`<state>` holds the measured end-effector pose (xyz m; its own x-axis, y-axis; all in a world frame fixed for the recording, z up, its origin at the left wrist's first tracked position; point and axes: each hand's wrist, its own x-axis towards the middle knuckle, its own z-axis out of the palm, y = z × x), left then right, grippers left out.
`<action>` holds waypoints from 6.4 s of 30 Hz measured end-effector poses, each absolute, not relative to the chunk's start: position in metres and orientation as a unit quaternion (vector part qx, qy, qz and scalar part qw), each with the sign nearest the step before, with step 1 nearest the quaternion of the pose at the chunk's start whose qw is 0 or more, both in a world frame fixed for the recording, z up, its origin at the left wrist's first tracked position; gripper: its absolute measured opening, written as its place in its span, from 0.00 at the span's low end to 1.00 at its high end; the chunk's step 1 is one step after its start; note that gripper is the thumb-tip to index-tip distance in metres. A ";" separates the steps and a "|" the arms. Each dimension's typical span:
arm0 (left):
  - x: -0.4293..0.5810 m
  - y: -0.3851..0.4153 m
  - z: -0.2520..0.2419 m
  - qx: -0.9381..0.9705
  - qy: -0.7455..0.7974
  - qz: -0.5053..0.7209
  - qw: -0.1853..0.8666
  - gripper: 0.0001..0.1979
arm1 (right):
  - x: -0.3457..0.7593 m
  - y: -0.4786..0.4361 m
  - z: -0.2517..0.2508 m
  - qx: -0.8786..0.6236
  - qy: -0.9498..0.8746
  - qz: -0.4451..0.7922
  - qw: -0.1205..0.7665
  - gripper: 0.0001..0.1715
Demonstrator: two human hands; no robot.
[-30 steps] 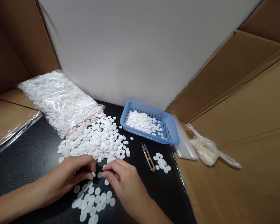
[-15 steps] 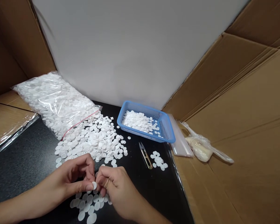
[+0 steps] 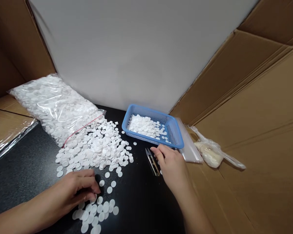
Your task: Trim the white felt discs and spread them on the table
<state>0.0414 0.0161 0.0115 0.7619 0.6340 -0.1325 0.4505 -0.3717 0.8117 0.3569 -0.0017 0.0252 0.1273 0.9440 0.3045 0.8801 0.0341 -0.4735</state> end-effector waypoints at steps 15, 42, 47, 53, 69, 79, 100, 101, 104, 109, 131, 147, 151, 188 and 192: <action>0.020 0.033 0.038 0.737 0.443 0.344 0.377 0.27 | 0.316 -0.015 0.028 -0.589 -0.736 0.179 0.283 0.11; 0.032 0.039 -0.014 0.902 0.354 0.188 0.159 0.05 | 0.292 -0.020 0.016 -0.505 -0.787 0.293 0.200 0.13; 0.035 0.031 -0.006 0.890 0.351 0.212 0.200 0.13 | 0.279 -0.024 0.012 -0.482 -0.794 0.308 0.207 0.09; 0.029 0.036 0.005 0.844 0.410 0.233 0.256 0.11 | 0.264 -0.031 0.008 -0.451 -0.779 0.370 0.232 0.09; 0.028 0.040 -0.003 0.882 0.405 0.162 0.176 0.07 | 0.256 -0.021 -0.001 -0.528 -0.750 0.257 0.305 0.11; 0.039 0.028 -0.005 0.888 0.368 0.185 0.202 0.08 | 0.266 -0.025 0.007 -0.610 -0.641 0.399 0.240 0.09; 0.022 0.042 0.012 0.822 0.448 0.219 0.276 0.09 | 0.258 -0.033 0.001 -0.468 -0.791 0.268 0.290 0.25; 0.022 0.043 0.013 0.830 0.434 0.218 0.276 0.09 | 0.257 -0.034 0.000 -0.463 -0.793 0.272 0.286 0.24; 0.023 0.040 0.015 0.857 0.378 0.209 0.282 0.11 | 0.252 -0.039 0.002 -0.461 -0.778 0.317 0.285 0.23; 0.032 0.024 0.012 0.867 0.303 0.161 0.361 0.13 | 0.254 -0.040 0.011 -0.454 -0.745 0.390 0.294 0.19; 0.036 0.026 0.016 0.854 0.294 0.112 0.415 0.10 | 0.258 -0.023 -0.002 -0.482 -0.768 0.312 0.283 0.18; 0.043 0.025 0.019 0.899 0.233 0.112 0.354 0.20 | 0.285 -0.021 0.019 -0.597 -0.702 0.347 0.177 0.13; 0.039 0.026 0.016 0.891 0.263 0.127 0.347 0.20 | 0.277 -0.022 0.016 -0.588 -0.708 0.345 0.186 0.10; 0.033 0.030 0.014 0.856 0.347 0.166 0.345 0.13 | 0.279 -0.022 0.017 -0.575 -0.733 0.331 0.150 0.07; 0.031 0.033 0.009 0.846 0.364 0.180 0.346 0.10 | 0.276 -0.025 0.018 -0.582 -0.720 0.349 0.146 0.10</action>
